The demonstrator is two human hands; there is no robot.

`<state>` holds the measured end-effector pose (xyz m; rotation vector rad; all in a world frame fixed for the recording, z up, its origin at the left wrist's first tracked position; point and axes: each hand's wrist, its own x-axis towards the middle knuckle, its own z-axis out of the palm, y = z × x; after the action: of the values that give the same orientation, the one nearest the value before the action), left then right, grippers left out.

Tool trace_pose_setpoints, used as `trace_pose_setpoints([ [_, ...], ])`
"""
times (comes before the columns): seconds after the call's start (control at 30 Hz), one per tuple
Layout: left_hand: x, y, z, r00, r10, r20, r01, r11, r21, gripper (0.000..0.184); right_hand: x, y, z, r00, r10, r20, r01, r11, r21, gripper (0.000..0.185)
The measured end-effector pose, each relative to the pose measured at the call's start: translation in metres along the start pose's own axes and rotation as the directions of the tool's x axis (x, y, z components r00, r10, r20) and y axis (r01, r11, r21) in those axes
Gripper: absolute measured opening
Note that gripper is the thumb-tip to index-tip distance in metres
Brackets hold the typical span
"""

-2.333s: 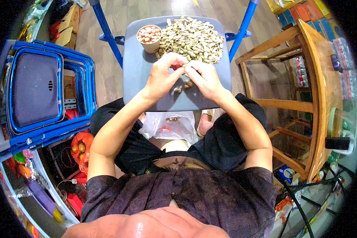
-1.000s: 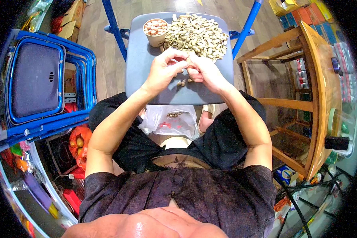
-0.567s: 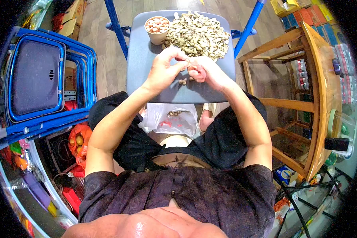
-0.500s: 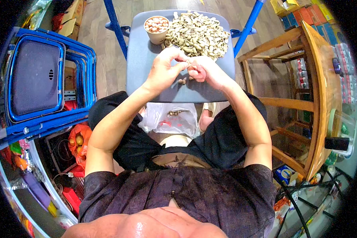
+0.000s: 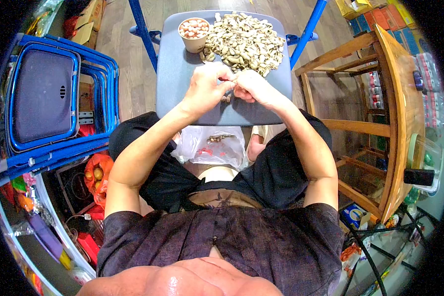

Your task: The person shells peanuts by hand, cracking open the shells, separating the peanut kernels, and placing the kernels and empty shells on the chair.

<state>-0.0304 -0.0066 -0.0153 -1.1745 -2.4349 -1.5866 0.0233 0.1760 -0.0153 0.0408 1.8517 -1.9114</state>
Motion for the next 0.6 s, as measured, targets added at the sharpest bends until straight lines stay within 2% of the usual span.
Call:
trace_pose_setpoints([
  [0.07,-0.001,-0.002,0.002,1.0,0.006,-0.004,-0.006,1.0,-0.008,0.01,0.001,0.002,0.004,1.0,0.008,0.0,-0.008,1.0,-0.008,0.03],
  [0.13,0.001,-0.005,0.001,0.998,-0.056,0.002,0.056,0.99,-0.127,0.007,0.002,0.002,0.013,0.997,0.075,-0.008,-0.074,0.99,0.123,0.028],
  [0.17,0.001,-0.005,0.001,0.998,-0.056,0.002,0.056,0.99,-0.127,0.007,0.0,-0.003,0.015,0.997,0.07,0.015,-0.071,0.986,0.151,0.027],
  [0.2,0.002,-0.006,0.0,0.969,-0.232,0.084,0.247,0.895,-0.373,0.007,-0.001,-0.007,0.018,0.997,0.069,0.017,-0.071,0.986,0.148,0.027],
  [0.23,0.003,-0.007,-0.001,0.906,-0.371,0.205,0.419,0.706,-0.572,0.007,-0.003,-0.011,0.02,0.998,0.054,0.028,-0.06,0.96,0.272,0.026],
  [0.27,0.003,-0.008,-0.003,0.906,-0.372,0.202,0.417,0.707,-0.571,0.007,-0.003,-0.014,0.022,0.999,0.038,0.035,-0.049,0.918,0.394,0.025],
  [0.37,0.005,-0.01,-0.003,0.876,-0.404,0.264,0.45,0.485,-0.75,0.013,-0.001,-0.017,0.02,0.997,0.046,0.057,-0.066,0.905,0.42,0.025],
  [0.47,0.005,-0.012,-0.004,0.861,-0.413,0.297,0.467,0.409,-0.784,0.014,0.001,-0.011,0.019,0.998,0.033,0.056,-0.054,0.903,0.426,0.024],
  [0.6,0.004,-0.016,-0.004,0.852,-0.411,0.325,0.483,0.374,-0.792,0.015,0.002,-0.011,0.017,0.995,0.052,0.086,-0.085,0.897,0.434,0.022],
])
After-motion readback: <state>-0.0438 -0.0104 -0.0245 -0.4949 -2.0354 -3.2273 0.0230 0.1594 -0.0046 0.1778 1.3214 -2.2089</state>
